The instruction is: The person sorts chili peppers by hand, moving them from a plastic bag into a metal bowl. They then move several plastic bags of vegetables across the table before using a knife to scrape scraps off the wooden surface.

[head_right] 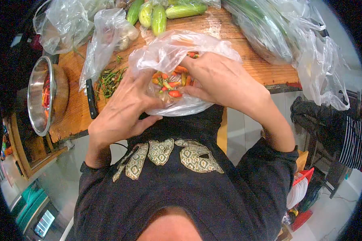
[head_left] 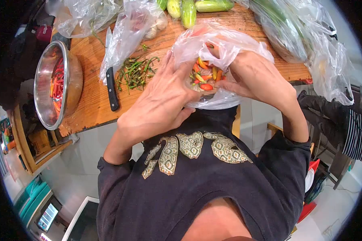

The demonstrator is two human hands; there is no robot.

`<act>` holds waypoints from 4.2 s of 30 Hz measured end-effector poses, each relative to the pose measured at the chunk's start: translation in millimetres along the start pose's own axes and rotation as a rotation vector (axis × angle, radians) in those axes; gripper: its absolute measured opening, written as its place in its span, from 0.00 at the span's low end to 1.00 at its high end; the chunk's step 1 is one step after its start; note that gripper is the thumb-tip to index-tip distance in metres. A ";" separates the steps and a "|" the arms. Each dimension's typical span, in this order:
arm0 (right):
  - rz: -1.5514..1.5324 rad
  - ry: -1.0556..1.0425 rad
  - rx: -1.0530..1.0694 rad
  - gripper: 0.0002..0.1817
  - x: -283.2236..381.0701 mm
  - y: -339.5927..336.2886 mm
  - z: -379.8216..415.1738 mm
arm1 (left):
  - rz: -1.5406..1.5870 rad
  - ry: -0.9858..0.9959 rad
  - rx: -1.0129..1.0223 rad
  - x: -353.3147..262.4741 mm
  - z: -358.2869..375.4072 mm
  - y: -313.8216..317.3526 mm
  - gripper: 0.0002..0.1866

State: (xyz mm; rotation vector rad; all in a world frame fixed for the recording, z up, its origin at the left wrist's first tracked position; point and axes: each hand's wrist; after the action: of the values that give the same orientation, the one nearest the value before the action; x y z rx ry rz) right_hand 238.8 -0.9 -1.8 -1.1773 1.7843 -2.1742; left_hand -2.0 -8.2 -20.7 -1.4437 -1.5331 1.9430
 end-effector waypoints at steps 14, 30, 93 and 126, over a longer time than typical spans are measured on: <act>-0.144 -0.043 0.054 0.12 1.2 17.1 -11.5 | 0.002 -0.004 -0.042 7.9 4.7 -6.6 0.20; 0.065 -0.048 -0.031 0.11 -6.0 25.5 -6.2 | -0.069 -0.049 -0.179 -0.1 -4.1 -18.8 0.19; 0.136 0.070 0.050 0.20 -7.9 -23.4 -17.2 | -0.197 -0.177 -0.306 3.2 -22.8 -4.7 0.14; 0.074 -0.045 -0.099 0.15 -24.9 -4.4 -21.2 | -0.134 -0.145 -0.367 8.1 -23.1 5.1 0.32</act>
State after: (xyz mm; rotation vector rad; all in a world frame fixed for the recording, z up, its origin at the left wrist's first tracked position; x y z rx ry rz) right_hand 245.0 30.3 -10.7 -1.1501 1.9047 -2.0244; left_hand 14.9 8.8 -27.8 -1.3081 -2.0820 1.7886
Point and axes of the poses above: each hand's wrist, its own z-axis away from the middle knuckle, its own y-axis out of the palm, x = y × z, and after that the axes turned 3 degrees about -z, right-handed
